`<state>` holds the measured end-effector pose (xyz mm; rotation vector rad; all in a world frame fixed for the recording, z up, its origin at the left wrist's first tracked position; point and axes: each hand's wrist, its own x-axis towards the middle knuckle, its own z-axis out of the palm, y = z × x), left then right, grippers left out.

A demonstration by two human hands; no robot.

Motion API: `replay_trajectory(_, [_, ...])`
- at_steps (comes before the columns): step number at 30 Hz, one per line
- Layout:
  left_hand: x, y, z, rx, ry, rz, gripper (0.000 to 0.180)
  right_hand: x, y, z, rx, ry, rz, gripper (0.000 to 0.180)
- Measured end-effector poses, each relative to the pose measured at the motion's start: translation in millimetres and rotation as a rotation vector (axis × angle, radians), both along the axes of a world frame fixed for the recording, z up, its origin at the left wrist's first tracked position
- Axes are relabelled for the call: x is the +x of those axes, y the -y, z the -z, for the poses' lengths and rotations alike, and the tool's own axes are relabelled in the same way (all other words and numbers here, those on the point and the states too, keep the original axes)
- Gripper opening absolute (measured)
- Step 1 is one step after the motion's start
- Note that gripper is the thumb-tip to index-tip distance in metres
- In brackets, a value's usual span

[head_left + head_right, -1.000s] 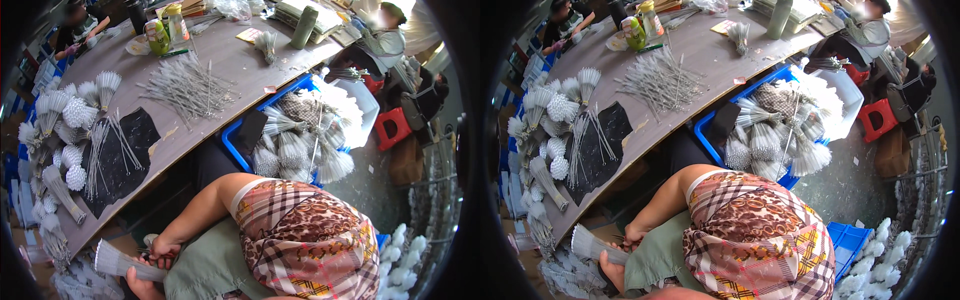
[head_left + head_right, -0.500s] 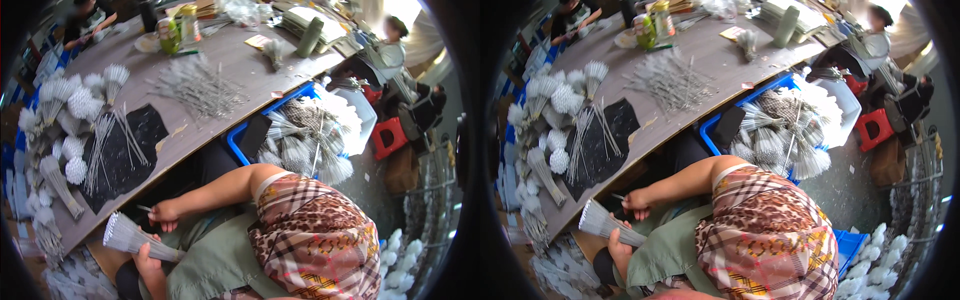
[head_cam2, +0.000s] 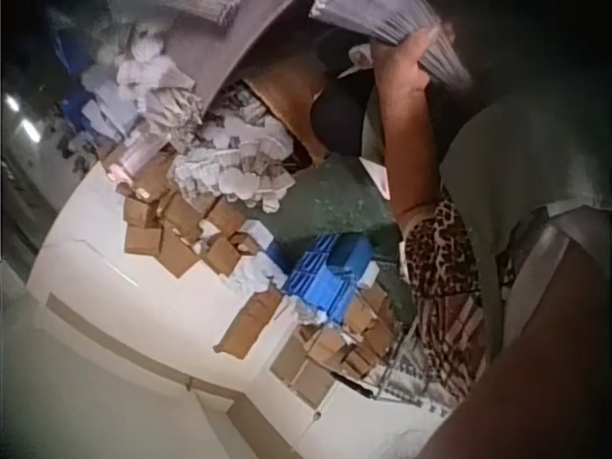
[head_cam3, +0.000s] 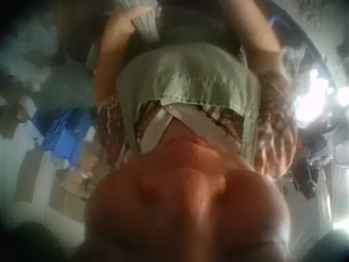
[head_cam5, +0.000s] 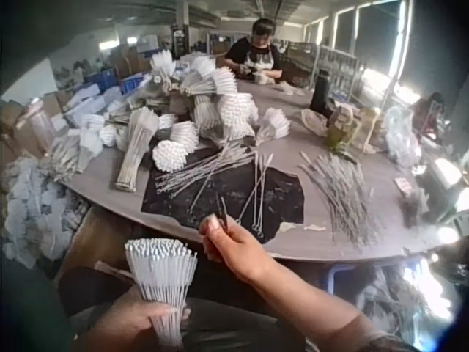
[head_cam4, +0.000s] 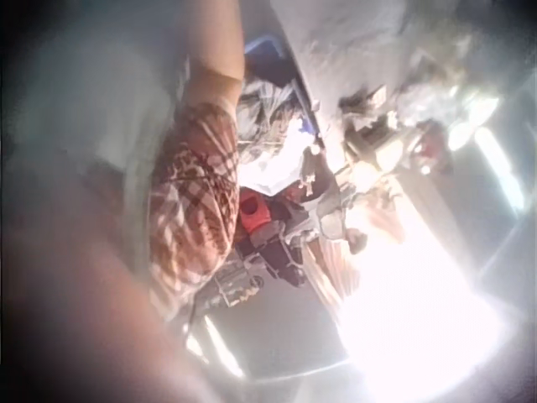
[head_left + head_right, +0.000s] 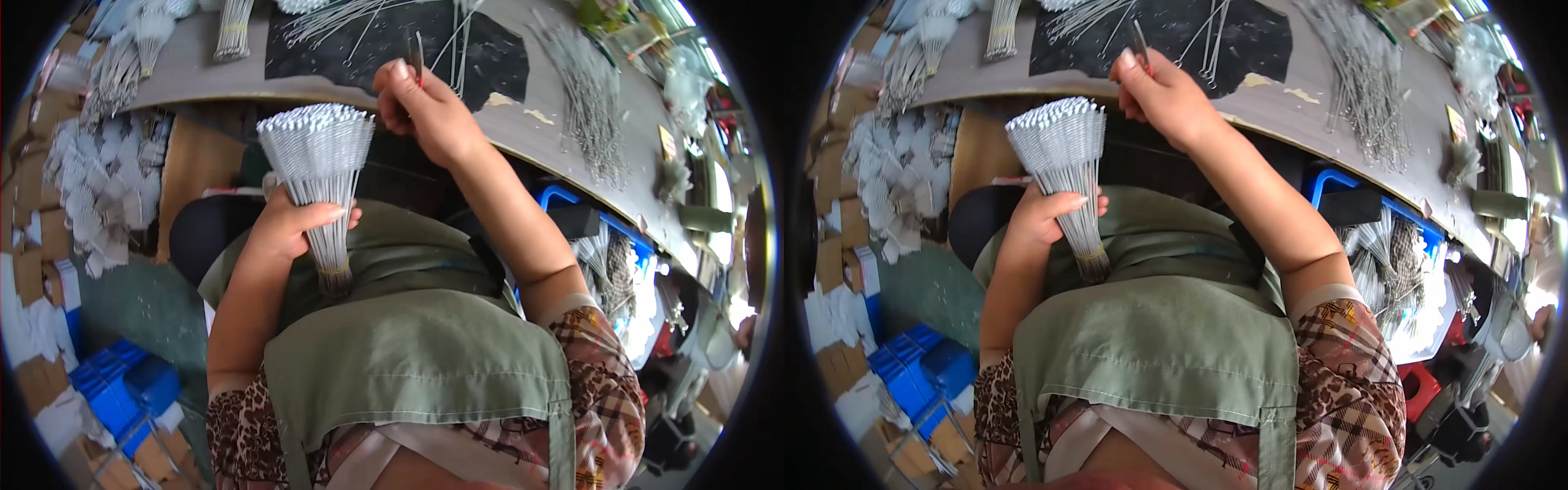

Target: The person sits at a workbench in a factory setting, holding a bundle of thin metal rods with white spherical tips. Using red-handled pliers, they repeatedly bend the tips of the rods inward to form a compact, spiky ball shape. The person works on multiple bundles, occasionally placing finished items on the table.

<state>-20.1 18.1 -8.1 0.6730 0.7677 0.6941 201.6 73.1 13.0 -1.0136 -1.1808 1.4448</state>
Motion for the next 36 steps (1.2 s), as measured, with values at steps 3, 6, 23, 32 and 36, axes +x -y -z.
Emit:
replay_trajectory(3, [0.7, 0.1, 6.6, 0.042, -0.054, 0.051, 0.037, -3.6, -6.5, 5.1, 0.034, -0.09, -0.129, 0.038])
replay_trajectory(6, [2.0, 1.0, 13.8, 0.05, -0.04, 0.0, 0.037, -8.8, -5.0, 10.9, 0.078, -0.081, -0.17, 0.034])
replay_trajectory(23, [2.4, -1.4, 7.4, -0.025, 0.032, -0.042, 0.029, -6.2, 3.3, 13.2, 0.107, -0.143, -0.157, 0.032])
replay_trajectory(32, [4.4, -1.1, 9.0, -0.037, 0.021, -0.045, 0.031, -4.0, 3.0, 22.5, 0.13, -0.236, -0.183, 0.03])
replay_trajectory(36, [3.2, 0.3, 10.5, -0.011, 0.015, -0.028, 0.032, -3.3, 4.9, 20.5, 0.095, -0.36, -0.181, 0.025])
